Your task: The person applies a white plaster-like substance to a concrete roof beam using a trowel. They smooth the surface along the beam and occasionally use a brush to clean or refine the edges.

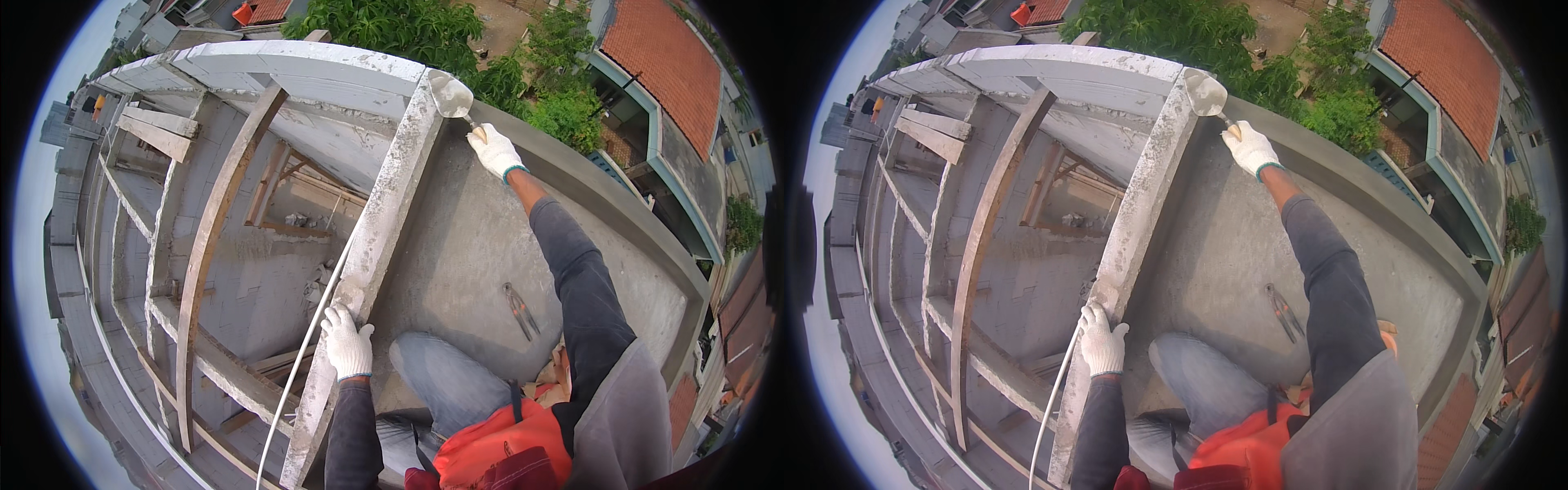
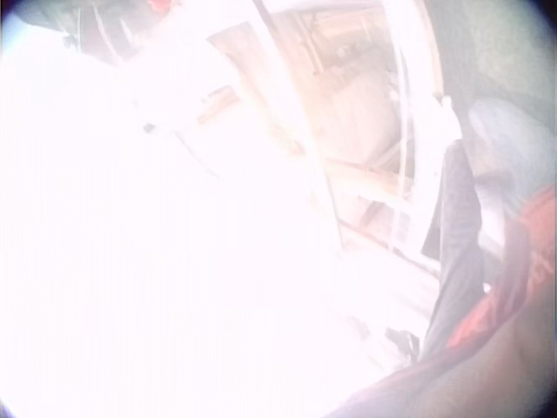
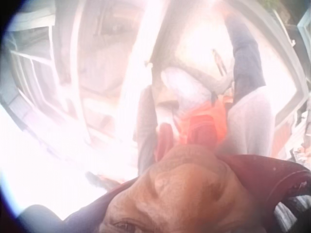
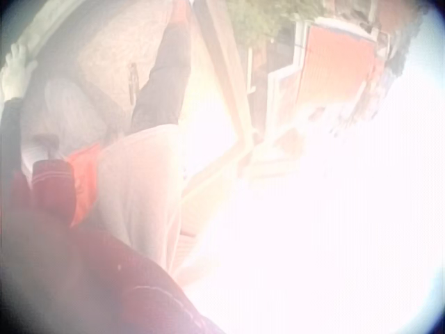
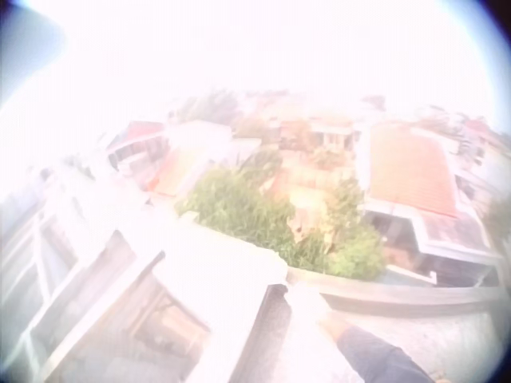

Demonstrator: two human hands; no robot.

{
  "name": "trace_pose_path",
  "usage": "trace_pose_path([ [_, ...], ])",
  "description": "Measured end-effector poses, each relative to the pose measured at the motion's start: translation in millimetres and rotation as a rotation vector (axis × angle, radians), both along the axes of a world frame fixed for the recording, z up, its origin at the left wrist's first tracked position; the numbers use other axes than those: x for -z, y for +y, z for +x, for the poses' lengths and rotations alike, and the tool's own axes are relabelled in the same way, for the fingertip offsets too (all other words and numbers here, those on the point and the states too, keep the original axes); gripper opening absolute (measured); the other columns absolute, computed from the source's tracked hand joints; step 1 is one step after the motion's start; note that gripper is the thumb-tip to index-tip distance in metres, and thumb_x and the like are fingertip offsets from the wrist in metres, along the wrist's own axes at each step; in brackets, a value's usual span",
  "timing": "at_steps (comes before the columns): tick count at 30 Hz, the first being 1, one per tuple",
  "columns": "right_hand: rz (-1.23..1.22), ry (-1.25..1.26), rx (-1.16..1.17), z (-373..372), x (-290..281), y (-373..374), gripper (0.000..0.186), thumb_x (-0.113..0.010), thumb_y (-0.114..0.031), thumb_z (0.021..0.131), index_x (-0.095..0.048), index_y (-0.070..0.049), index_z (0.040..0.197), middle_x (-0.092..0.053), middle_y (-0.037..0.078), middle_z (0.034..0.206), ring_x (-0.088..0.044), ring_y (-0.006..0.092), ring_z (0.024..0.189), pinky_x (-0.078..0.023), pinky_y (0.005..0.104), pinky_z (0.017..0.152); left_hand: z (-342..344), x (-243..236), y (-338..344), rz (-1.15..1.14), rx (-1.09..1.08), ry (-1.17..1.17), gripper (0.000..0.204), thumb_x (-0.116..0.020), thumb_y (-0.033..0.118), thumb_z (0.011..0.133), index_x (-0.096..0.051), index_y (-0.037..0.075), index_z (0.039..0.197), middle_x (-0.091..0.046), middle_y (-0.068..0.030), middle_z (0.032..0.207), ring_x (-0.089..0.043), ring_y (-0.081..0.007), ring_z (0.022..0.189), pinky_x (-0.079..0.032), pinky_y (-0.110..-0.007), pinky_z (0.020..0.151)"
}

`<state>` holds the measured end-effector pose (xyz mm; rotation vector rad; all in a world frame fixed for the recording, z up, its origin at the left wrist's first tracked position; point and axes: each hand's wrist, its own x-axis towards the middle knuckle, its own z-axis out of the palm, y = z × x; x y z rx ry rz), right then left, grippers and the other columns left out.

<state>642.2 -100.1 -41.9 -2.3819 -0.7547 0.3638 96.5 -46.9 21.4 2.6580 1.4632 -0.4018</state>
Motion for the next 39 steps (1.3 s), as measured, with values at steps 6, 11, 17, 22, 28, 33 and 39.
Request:
trace_pose_path([
  [6, -0.015, 0.091, -0.097, 13, -3, -23, 0.047, -0.064, -0.050, 0.109, -0.062, -0.010, 0.133, -0.074, 0.020, 0.105, -0.074, 0.0372, 0.092, -0.057, 0.0472, 0.083, 17, 0, 3, 0.007, 0.012, -0.054, 0.097, -0.093, 0.038, 0.084, -0.047, -0.001, 0.159, -0.051, -0.0231, 0.156, -0.055, -0.0422, 0.137, -0.050, -0.051, 0.114],
  [11, -0.172, 0.273, -0.401, -157, -19, -47, 0.048, -0.063, -0.052, 0.109, -0.060, -0.014, 0.137, -0.076, 0.027, 0.119, -0.071, 0.0508, 0.115, -0.055, 0.0585, 0.096, 4, -2, 2, -0.044, -0.071, 0.003, 0.101, -0.092, 0.037, 0.086, -0.042, 0.000, 0.165, -0.047, -0.0247, 0.164, -0.052, -0.0438, 0.145, -0.050, -0.049, 0.117],
  [17, -0.060, 0.357, -0.094, -155, -45, -44, 0.049, -0.062, -0.052, 0.109, -0.060, -0.010, 0.134, -0.077, 0.026, 0.120, -0.073, 0.0498, 0.113, -0.057, 0.0589, 0.096, 9, -1, 4, -0.046, -0.032, -0.008, 0.096, -0.089, 0.036, 0.088, -0.042, -0.001, 0.163, -0.046, -0.0260, 0.164, -0.054, -0.0449, 0.142, -0.056, -0.049, 0.112],
  [22, -0.042, 0.291, -0.131, -171, -21, -60, 0.045, -0.063, -0.050, 0.109, -0.059, -0.009, 0.127, -0.078, 0.027, 0.108, -0.074, 0.0516, 0.103, -0.057, 0.0615, 0.088, 12, -5, 3, -0.061, -0.036, -0.058, 0.090, -0.086, 0.030, 0.089, -0.044, -0.001, 0.162, -0.047, -0.0240, 0.163, -0.056, -0.0446, 0.138, -0.056, -0.051, 0.112],
  [28, -0.156, 0.405, -0.514, -321, -37, -111, 0.045, -0.066, -0.049, 0.107, -0.060, -0.010, 0.129, -0.078, 0.025, 0.106, -0.076, 0.0485, 0.102, -0.058, 0.0608, 0.088, 6, -17, 7, -0.088, 0.011, -0.182, 0.084, -0.084, 0.031, 0.090, -0.049, -0.004, 0.158, -0.050, -0.0235, 0.158, -0.056, -0.0463, 0.134, -0.054, -0.053, 0.111],
  [33, -0.017, 0.396, -0.067, -272, -24, -104, 0.046, -0.063, -0.049, 0.110, -0.056, -0.006, 0.126, -0.077, 0.026, 0.103, -0.075, 0.0503, 0.098, -0.057, 0.0606, 0.083, -59, -6, 9, -0.077, -0.118, -0.260, 0.083, -0.070, 0.041, 0.108, -0.035, 0.005, 0.174, -0.024, -0.0268, 0.182, -0.021, -0.0444, 0.170, -0.027, -0.051, 0.136],
  [39, -0.126, 0.490, -0.406, -367, -35, -110, 0.044, -0.063, -0.048, 0.110, -0.056, -0.010, 0.130, -0.077, 0.027, 0.109, -0.075, 0.0500, 0.104, -0.057, 0.0612, 0.090, -200, -17, -90, 0.049, -0.500, -0.180, 0.084, -0.063, 0.053, 0.111, -0.035, 0.005, 0.174, -0.023, -0.0285, 0.182, -0.024, -0.0493, 0.168, -0.027, -0.056, 0.136],
])
